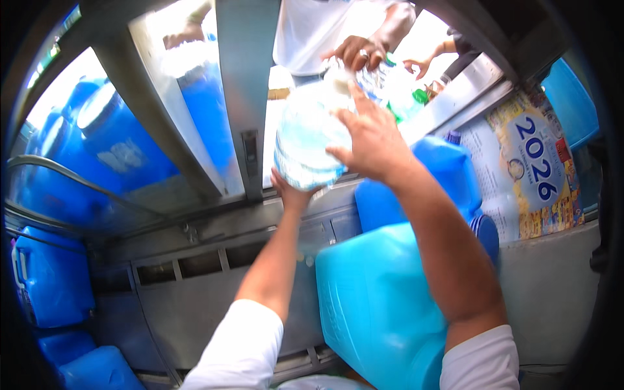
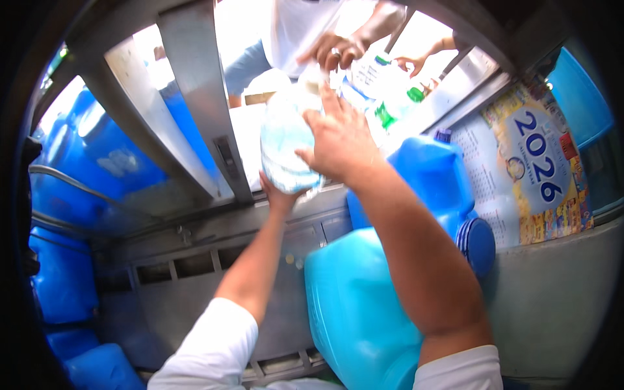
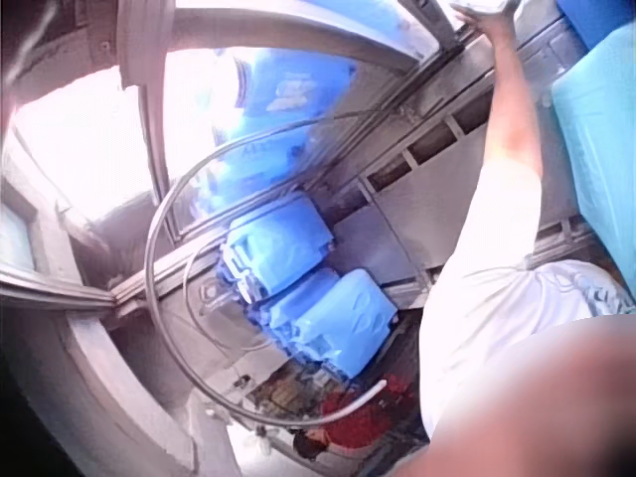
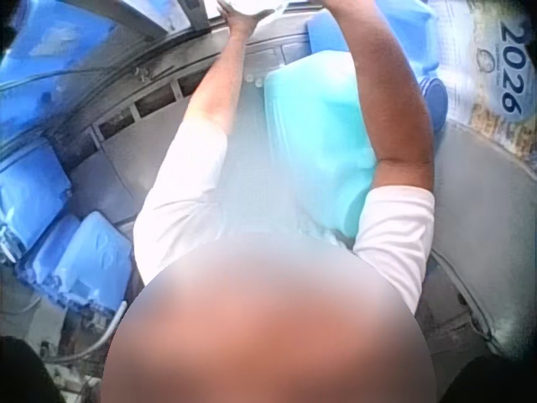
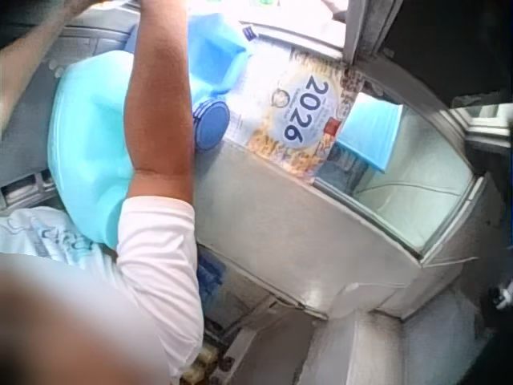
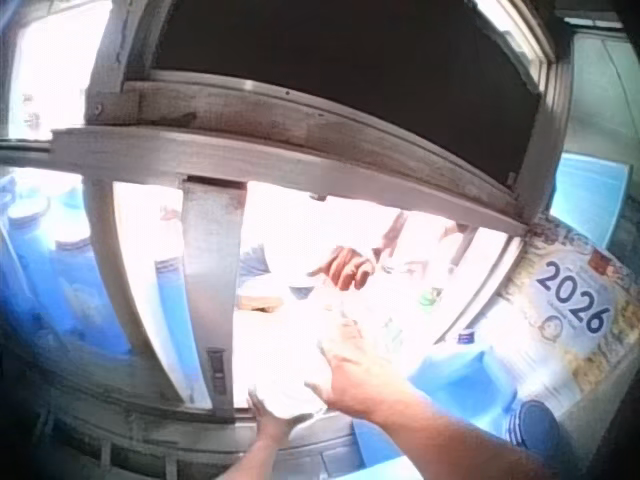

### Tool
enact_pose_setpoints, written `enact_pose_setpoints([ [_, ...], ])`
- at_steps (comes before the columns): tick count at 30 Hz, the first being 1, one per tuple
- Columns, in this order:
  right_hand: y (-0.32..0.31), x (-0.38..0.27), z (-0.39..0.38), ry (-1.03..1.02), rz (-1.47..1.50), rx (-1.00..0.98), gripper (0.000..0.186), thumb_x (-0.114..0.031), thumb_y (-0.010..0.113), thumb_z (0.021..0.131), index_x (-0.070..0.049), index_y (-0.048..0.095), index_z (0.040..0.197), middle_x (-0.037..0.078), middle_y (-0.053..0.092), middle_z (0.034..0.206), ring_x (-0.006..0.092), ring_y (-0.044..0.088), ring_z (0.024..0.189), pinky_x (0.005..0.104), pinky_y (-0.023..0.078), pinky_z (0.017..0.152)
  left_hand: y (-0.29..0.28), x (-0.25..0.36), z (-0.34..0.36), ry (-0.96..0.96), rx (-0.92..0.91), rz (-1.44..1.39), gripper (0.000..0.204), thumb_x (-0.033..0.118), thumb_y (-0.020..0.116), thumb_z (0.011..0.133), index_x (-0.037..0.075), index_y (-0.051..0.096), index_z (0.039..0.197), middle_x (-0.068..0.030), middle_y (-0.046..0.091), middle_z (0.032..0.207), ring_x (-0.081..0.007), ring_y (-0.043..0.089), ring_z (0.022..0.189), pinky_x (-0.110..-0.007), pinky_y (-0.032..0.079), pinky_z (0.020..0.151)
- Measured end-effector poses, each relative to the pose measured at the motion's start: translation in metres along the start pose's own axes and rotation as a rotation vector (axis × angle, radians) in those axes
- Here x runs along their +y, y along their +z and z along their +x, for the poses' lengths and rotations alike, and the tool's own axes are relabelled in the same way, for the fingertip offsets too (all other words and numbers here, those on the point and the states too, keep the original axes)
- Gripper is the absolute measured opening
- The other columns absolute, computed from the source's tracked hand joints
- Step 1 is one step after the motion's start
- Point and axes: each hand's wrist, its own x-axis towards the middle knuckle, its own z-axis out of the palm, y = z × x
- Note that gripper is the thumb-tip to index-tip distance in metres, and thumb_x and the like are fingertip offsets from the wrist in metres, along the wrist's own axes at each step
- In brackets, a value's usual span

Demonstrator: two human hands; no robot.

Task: The person fills several large blue plastic water containers and smaller bottles from a tap at a service counter. They place containers under the spout, open and close caps, and hand filled containers to customers. The person also uses a handheld device to treat the water in one container.

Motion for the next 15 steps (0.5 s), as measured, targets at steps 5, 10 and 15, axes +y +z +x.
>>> enact_pose_setpoints([
  [5,0.025,-0.005,-0.003,-0.098,-0.013,-0.074,0.055,-0.036,0.069,0.08,-0.011,0.057,0.128,0.02,0.048,0.137,0.0335,0.045,0.128,0.0432,0.034,0.107,-0.05,-0.029,0.056,-0.082,-0.252,-0.518,0.139,0.049,0.089,0.051,0.001,0.001,0.146,-0.027,0.029,0.142,-0.0394,0.038,0.128,-0.043,0.038,0.105],
  [10,0.017,-0.01,-0.022,-0.085,0.081,-0.231,0.052,-0.033,0.066,0.083,-0.009,0.056,0.128,0.016,0.057,0.128,0.0299,0.053,0.121,0.04,0.04,0.103,-0.077,-0.04,-0.058,0.415,-0.517,0.043,0.06,0.034,0.081,0.069,0.016,0.06,0.122,-0.0104,0.06,0.119,-0.0313,0.058,0.111,-0.04,0.047,0.095],
  [15,0.001,-0.033,-0.049,-0.154,0.195,-0.404,0.052,-0.033,0.065,0.084,-0.008,0.056,0.128,0.015,0.06,0.124,0.0294,0.056,0.117,0.0397,0.044,0.1,-0.086,-0.077,-0.14,0.43,-0.755,0.28,0.043,0.025,0.079,0.072,0.019,0.065,0.112,-0.0062,0.061,0.103,-0.0275,0.062,0.097,-0.04,0.052,0.082],
])
